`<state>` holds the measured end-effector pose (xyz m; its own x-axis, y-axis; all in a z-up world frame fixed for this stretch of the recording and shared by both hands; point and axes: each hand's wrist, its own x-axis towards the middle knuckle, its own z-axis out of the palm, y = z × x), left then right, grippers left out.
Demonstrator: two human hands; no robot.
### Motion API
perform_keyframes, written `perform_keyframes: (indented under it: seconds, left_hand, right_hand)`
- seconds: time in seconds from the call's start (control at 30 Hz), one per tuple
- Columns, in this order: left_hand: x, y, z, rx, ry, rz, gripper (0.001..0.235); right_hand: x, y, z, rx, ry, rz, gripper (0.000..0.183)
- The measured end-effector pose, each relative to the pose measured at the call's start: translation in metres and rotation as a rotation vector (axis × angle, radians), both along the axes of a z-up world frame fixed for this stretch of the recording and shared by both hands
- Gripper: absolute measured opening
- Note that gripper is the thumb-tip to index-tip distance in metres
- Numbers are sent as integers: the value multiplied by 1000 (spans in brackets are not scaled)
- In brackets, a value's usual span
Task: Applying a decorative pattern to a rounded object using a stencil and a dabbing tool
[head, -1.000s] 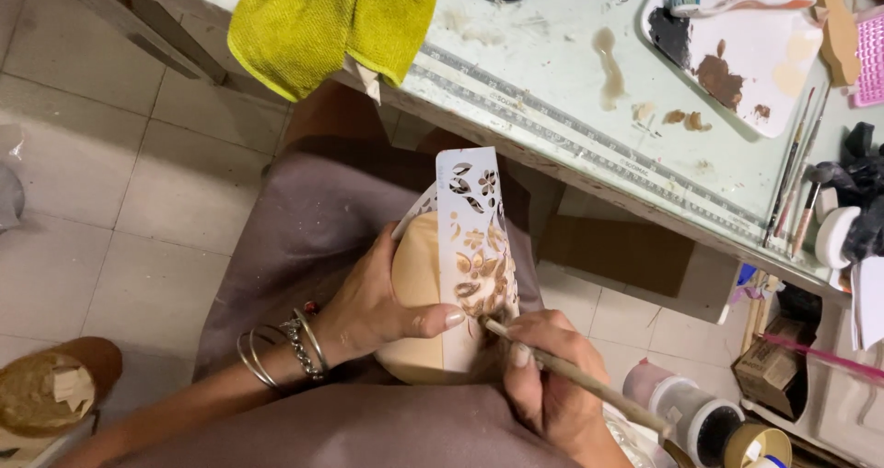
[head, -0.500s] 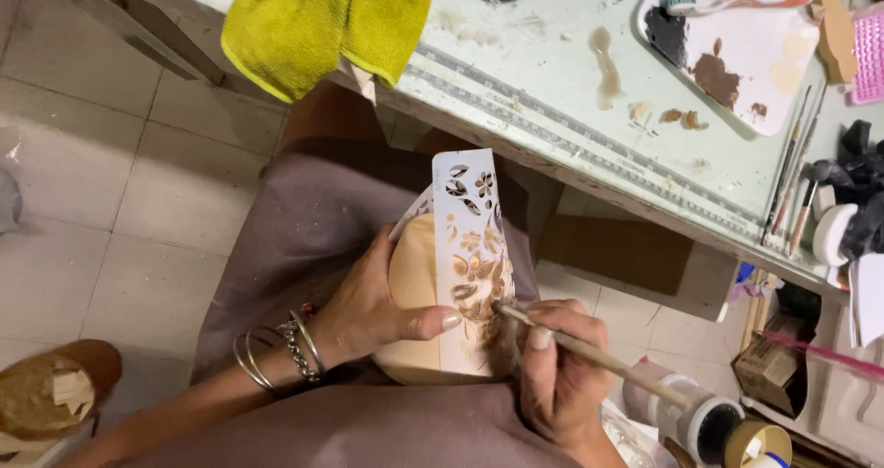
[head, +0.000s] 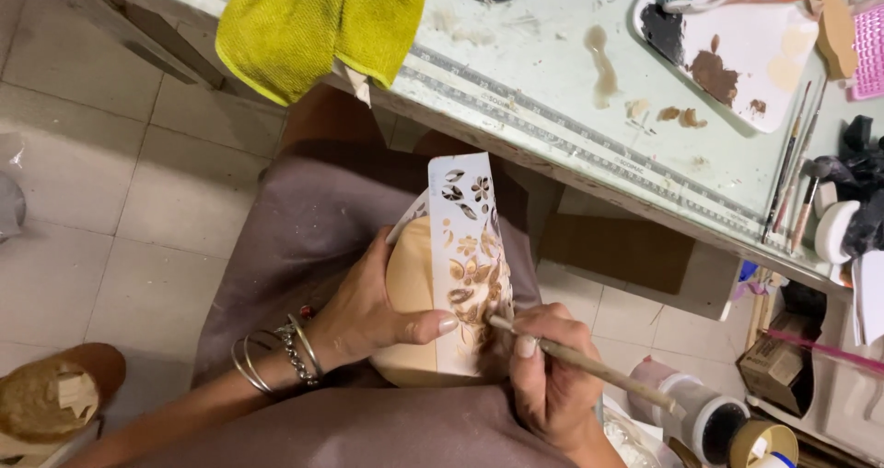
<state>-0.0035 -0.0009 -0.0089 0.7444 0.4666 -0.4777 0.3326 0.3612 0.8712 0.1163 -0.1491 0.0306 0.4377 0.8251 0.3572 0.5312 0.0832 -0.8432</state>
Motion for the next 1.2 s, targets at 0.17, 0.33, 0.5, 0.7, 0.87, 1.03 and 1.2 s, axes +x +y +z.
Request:
perform_keyframes:
  seconds: [0.17,0.33,0.5,0.7,0.87,1.03,1.2]
  left_hand:
    - [-1,-2,-4,20,37,-17,105]
    - [-2,-3,-8,94,22,-31,103]
    - [-1,-2,-4,52,-3,-1,101]
    - [-2,-3,-7,52,-14,-16,99]
    - [0,-1,-1,-4,-16,-28,105]
    - [0,-2,-3,-79,-37,4,104]
    - [-2,-2,-8,37,42,-42,111]
  right_hand:
    - [6,-4,-14,85,152,-76,7]
    - [7,6,-9,-24,184,-322,14]
    - [6,7,-12,37,213,-231,10]
    - [9,1,-11,-53,62,-200,16]
    - [8,4,-9,-8,181,-228,13]
    - [9,3,-10,0,64,-171,12]
    - [5,6,4,17,224,-207,15]
